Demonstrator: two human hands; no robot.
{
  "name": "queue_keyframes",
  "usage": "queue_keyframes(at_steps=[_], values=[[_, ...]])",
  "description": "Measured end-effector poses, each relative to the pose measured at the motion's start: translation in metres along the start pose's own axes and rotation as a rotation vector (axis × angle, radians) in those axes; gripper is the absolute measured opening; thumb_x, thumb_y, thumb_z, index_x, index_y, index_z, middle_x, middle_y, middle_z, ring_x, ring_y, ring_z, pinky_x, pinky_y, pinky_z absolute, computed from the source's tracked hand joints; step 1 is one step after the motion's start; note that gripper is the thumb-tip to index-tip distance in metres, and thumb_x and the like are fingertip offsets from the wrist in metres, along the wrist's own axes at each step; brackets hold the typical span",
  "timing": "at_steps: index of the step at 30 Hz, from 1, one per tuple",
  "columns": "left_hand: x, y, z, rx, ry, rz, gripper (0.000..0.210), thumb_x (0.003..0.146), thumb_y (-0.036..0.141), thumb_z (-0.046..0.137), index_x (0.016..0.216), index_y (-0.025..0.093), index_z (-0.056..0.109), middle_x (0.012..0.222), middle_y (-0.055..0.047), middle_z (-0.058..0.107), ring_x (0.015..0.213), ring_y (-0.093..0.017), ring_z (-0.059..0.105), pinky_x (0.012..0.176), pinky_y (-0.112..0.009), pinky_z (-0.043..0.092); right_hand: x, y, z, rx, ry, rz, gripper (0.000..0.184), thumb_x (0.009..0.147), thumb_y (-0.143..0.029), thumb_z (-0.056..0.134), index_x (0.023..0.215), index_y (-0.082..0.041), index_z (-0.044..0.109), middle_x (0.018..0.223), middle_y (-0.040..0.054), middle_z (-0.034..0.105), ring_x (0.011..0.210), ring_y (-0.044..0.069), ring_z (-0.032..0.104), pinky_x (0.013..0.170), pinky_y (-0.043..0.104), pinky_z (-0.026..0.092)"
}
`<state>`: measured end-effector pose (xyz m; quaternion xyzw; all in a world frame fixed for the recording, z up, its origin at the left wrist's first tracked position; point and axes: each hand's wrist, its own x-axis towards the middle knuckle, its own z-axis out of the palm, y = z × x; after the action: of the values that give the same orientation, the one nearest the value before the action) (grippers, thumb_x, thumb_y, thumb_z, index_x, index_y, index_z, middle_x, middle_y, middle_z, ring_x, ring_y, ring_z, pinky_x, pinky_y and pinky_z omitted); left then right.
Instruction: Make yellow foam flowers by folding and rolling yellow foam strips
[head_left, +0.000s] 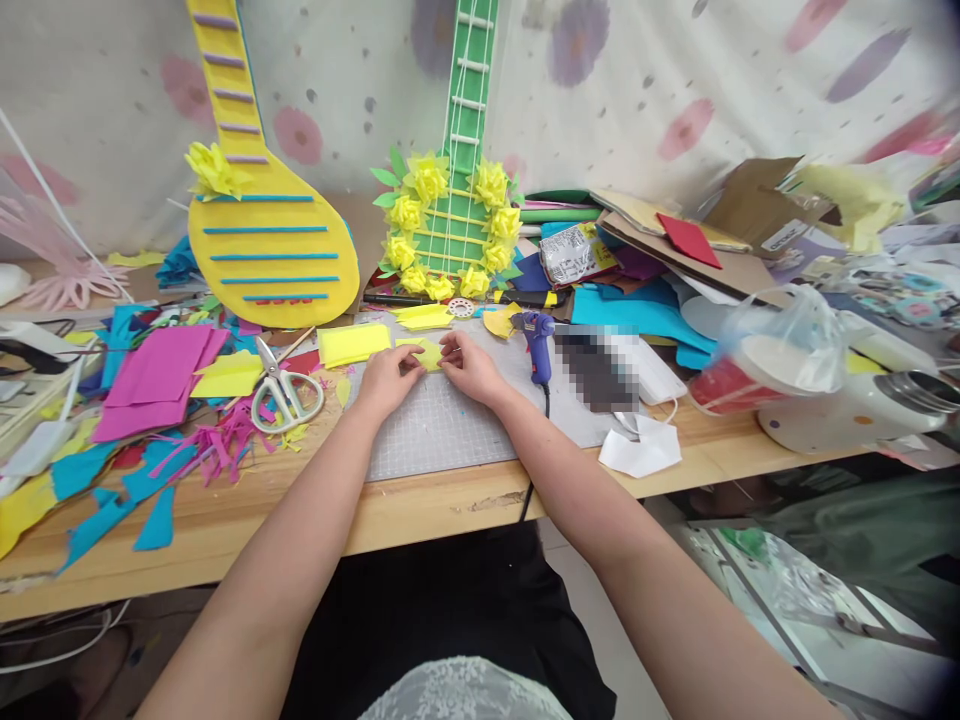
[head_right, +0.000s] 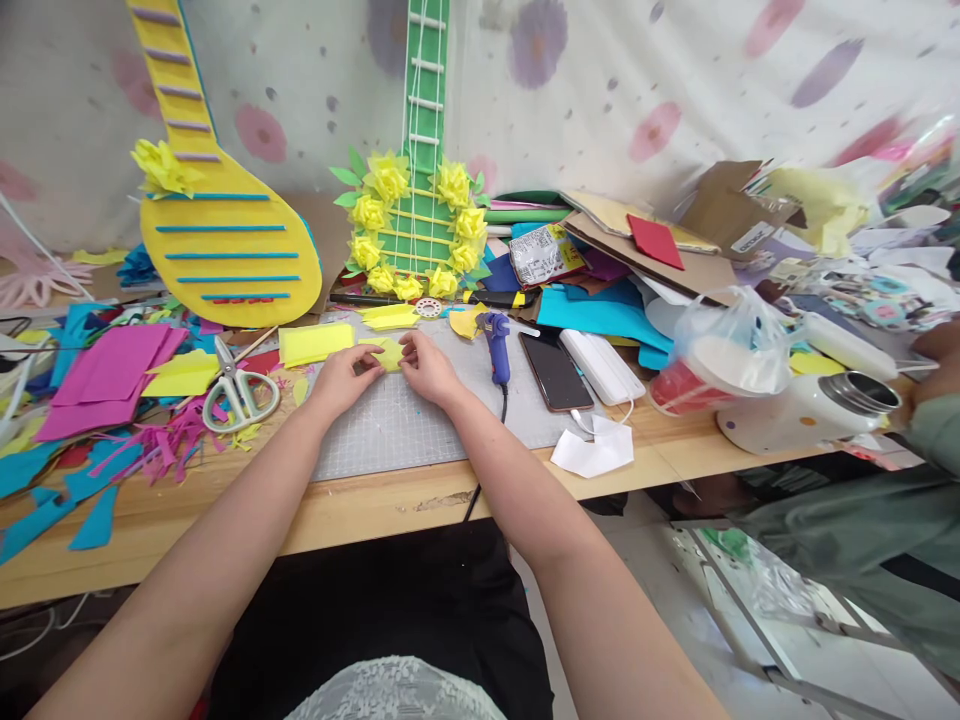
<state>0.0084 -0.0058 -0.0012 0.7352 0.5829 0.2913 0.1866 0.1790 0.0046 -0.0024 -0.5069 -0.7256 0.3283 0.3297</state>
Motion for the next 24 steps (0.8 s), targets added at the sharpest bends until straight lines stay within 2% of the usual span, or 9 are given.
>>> queue_keyframes(at_steps=[5, 10, 16, 24], values=[[0.0, 0.001, 0.004, 0.007, 0.049, -0.074, 0.032, 0.074, 0.025, 0.062, 0.106, 0.022, 0.062, 0.085, -0.001, 0.072, 0.085, -0.018, 0.062, 0.086, -0.033, 0.044, 0.001, -0.002, 0.005, -0.026, 0.021, 0.008, 0.021, 0.077, -0.016, 0.054, 0.097, -0.018, 0.05, 0.101, 0.0044, 0.059, 0.08, 0.009, 0.061, 0.081, 0.029, 0.049], [0.0, 0.004, 0.006, 0.025, 0.066, -0.1, 0.032, 0.074, 0.027, 0.063, 0.105, 0.022, 0.062, 0.084, -0.001, 0.071, 0.085, -0.019, 0.06, 0.087, -0.034, 0.043, 0.003, -0.007, 0.009, -0.085, 0.065, 0.071, 0.024, 0.074, -0.009, 0.05, 0.096, -0.017, 0.052, 0.102, 0.005, 0.058, 0.078, 0.009, 0.06, 0.082, 0.028, 0.048], [0.001, 0.01, 0.006, 0.035, 0.07, -0.156, 0.026, 0.073, 0.023, 0.061, 0.099, 0.022, 0.063, 0.083, 0.0, 0.071, 0.086, -0.019, 0.061, 0.087, -0.034, 0.043, 0.005, -0.005, 0.011, -0.088, 0.097, 0.042, 0.021, 0.072, -0.007, 0.052, 0.09, -0.018, 0.052, 0.099, 0.0044, 0.057, 0.077, 0.01, 0.059, 0.082, 0.03, 0.048], [0.001, 0.016, 0.007, 0.117, 0.099, -0.178, 0.027, 0.073, 0.023, 0.061, 0.1, 0.023, 0.061, 0.083, 0.0, 0.071, 0.093, -0.022, 0.06, 0.089, -0.037, 0.039, 0.006, -0.002, 0.013, -0.059, 0.12, 0.017, 0.013, 0.075, -0.014, 0.052, 0.087, -0.019, 0.051, 0.094, 0.0038, 0.056, 0.075, 0.011, 0.057, 0.08, 0.031, 0.049]])
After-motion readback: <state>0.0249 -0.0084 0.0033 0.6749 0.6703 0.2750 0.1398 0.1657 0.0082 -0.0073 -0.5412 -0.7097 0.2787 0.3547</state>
